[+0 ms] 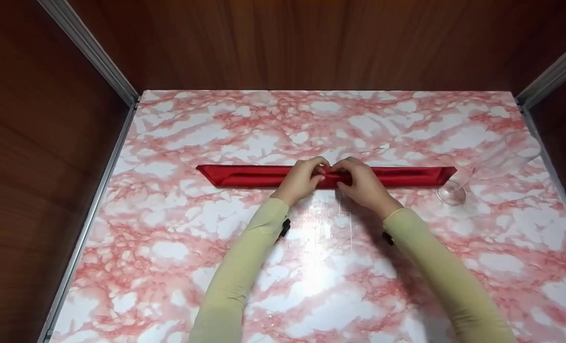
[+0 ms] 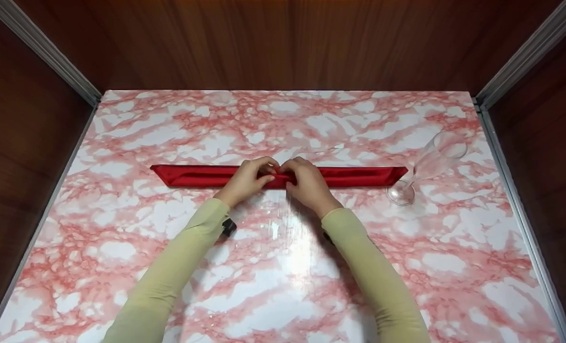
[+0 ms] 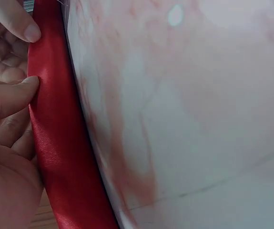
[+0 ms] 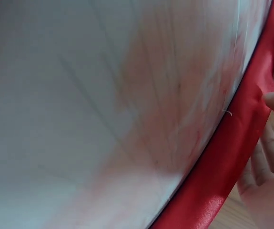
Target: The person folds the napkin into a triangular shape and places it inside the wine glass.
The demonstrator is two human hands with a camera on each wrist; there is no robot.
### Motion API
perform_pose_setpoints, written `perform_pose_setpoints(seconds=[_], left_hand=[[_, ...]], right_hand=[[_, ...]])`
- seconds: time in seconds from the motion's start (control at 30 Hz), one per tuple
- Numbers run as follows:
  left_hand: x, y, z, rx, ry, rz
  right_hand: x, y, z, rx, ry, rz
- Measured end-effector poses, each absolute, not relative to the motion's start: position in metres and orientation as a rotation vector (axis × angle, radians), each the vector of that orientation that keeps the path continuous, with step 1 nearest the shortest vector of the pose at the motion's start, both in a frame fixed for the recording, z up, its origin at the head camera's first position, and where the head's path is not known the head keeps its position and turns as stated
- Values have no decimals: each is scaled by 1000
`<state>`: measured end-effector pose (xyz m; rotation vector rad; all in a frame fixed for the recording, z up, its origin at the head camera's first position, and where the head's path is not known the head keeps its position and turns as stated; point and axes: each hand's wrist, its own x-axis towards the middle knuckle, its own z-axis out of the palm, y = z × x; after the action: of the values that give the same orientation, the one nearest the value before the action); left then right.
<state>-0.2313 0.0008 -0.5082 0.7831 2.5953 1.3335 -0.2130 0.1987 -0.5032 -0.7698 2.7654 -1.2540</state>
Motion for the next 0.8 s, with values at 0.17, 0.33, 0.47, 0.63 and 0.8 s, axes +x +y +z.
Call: perform_pose_setpoints(seconds=[0.17, 0.33, 0.47, 0.63, 0.8], left_hand=[[-234, 1, -509, 760, 2568, 1371], [-236, 2, -511, 754, 2558, 1384], [-237, 3, -512, 751, 2559, 1379], [-237, 2, -512, 746, 2546, 1400], [-232, -2, -507, 766, 2549, 1400]], right_hand=[[-210, 197, -503, -810, 2781, -1241], [-209, 196, -506, -791, 2786, -1218], [-212, 195, -509, -753, 2780, -1201], [-214, 195, -509, -689, 2766, -1177], [-216, 196, -507, -669, 2768, -1156]])
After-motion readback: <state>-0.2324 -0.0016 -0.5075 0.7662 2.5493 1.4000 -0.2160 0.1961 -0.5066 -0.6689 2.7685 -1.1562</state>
